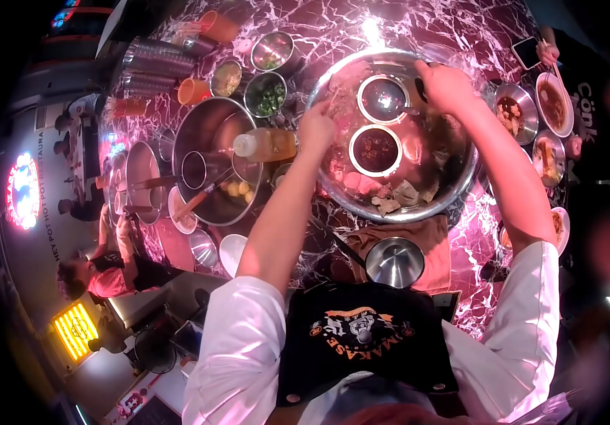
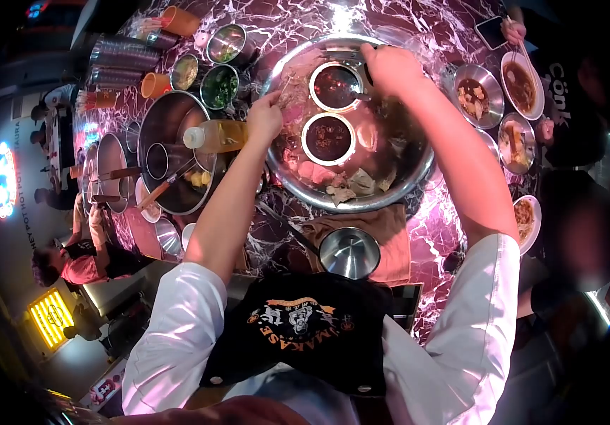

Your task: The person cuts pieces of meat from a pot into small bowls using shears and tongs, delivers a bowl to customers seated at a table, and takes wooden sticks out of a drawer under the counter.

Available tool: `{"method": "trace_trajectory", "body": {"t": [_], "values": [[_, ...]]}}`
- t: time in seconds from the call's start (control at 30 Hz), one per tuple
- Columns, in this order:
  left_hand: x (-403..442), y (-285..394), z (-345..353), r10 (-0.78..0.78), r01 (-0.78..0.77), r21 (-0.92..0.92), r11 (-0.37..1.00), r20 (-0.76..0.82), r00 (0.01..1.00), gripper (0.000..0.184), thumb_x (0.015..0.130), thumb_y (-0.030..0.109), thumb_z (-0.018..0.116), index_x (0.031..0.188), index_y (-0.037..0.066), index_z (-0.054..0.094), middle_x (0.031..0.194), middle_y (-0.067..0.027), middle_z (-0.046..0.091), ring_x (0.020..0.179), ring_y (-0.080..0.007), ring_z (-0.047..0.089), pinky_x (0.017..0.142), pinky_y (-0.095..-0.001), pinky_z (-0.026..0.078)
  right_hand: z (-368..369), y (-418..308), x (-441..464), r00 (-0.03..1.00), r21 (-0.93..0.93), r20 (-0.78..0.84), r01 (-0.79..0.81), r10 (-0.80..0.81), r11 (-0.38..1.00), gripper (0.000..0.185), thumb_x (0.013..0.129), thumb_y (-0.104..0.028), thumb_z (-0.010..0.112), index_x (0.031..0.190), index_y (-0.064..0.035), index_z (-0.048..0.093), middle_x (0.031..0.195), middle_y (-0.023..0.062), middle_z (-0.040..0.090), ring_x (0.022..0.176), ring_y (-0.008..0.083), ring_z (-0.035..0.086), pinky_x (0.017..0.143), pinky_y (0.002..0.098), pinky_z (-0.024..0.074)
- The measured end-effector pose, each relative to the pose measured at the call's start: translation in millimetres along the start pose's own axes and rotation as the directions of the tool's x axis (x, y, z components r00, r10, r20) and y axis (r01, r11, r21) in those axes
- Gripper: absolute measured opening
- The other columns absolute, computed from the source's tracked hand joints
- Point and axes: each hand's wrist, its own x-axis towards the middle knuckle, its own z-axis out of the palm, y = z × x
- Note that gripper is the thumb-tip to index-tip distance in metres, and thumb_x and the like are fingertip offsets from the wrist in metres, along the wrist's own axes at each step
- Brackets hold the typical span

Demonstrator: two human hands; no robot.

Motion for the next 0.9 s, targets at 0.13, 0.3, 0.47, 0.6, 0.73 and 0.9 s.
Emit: {"method": "trace_trajectory", "body": {"t": [0.13, 0.3, 0.47, 0.6, 0.73, 0.9], "values": [[-35, 52, -49, 0.101, -0.136, 0.481, 0.866, 0.099, 0.990, 0.035, 0.080, 0.011, 0.050, 0.112, 0.013, 0.066, 0.103, -0.0160, 0.066, 0.096, -0.0339, 0.062, 0.084, -0.0420, 0.049, 9, 10, 2, 0.998, 0.056, -0.061, 0.017, -0.013, 0.998, 0.044, 0.075, -0.010, 0.061, 0.117, -0.0056, 0.047, 0.085, 0.0175, 0.065, 0.083, 0.0345, 0.064, 0.072, 0.0433, 0.0510], [-32, 80, -44, 0.094, -0.153, 0.549, 0.822, 0.136, 0.986, 0.036, 0.078, 0.013, 0.048, 0.110, 0.016, 0.067, 0.102, -0.0147, 0.066, 0.097, -0.0343, 0.062, 0.083, -0.0446, 0.048, 14, 6, 0, 0.995, 0.048, -0.098, 0.020, -0.015, 0.999, 0.042, 0.076, -0.009, 0.059, 0.116, -0.0055, 0.048, 0.084, 0.0172, 0.066, 0.083, 0.0340, 0.064, 0.071, 0.0444, 0.0507], [-29, 94, -55, 0.063, -0.154, 0.595, 0.789, 0.171, 0.983, 0.035, 0.077, 0.012, 0.048, 0.106, 0.016, 0.068, 0.099, -0.0150, 0.067, 0.094, -0.0344, 0.063, 0.081, -0.0446, 0.049, 14, 9, -2, 0.994, 0.064, -0.109, -0.005, 0.012, 0.998, 0.037, 0.077, -0.007, 0.057, 0.113, -0.0052, 0.049, 0.081, 0.0168, 0.066, 0.081, 0.0332, 0.065, 0.069, 0.0446, 0.0506], [-40, 102, -67, 0.091, -0.171, 0.606, 0.777, 0.162, 0.983, 0.031, 0.076, 0.012, 0.050, 0.100, 0.015, 0.070, 0.096, -0.0144, 0.068, 0.093, -0.0336, 0.064, 0.079, -0.0440, 0.049, 8, 7, -5, 0.995, 0.055, -0.095, 0.009, -0.003, 0.998, 0.029, 0.082, -0.005, 0.048, 0.110, -0.0034, 0.052, 0.081, 0.0166, 0.066, 0.080, 0.0324, 0.066, 0.068, 0.0428, 0.0527], [-18, 84, -28, 0.131, -0.194, 0.610, 0.768, 0.147, 0.980, 0.028, 0.077, 0.013, 0.052, 0.099, 0.015, 0.069, 0.095, -0.0142, 0.068, 0.093, -0.0330, 0.064, 0.079, -0.0431, 0.050, 5, 4, -7, 0.995, 0.065, -0.099, 0.021, -0.014, 0.998, 0.030, 0.080, -0.005, 0.051, 0.111, -0.0033, 0.051, 0.084, 0.0178, 0.066, 0.082, 0.0328, 0.066, 0.069, 0.0432, 0.0528], [12, 60, 23, 0.116, -0.148, 0.444, 0.884, 0.098, 0.988, 0.024, 0.082, 0.013, 0.051, 0.099, 0.012, 0.068, 0.101, -0.0152, 0.067, 0.092, -0.0343, 0.064, 0.079, -0.0440, 0.050, 2, -6, -13, 0.997, 0.043, -0.082, 0.000, 0.004, 0.999, 0.031, 0.078, -0.006, 0.055, 0.109, -0.0035, 0.049, 0.091, 0.0177, 0.064, 0.082, 0.0334, 0.066, 0.068, 0.0438, 0.0531]]}}
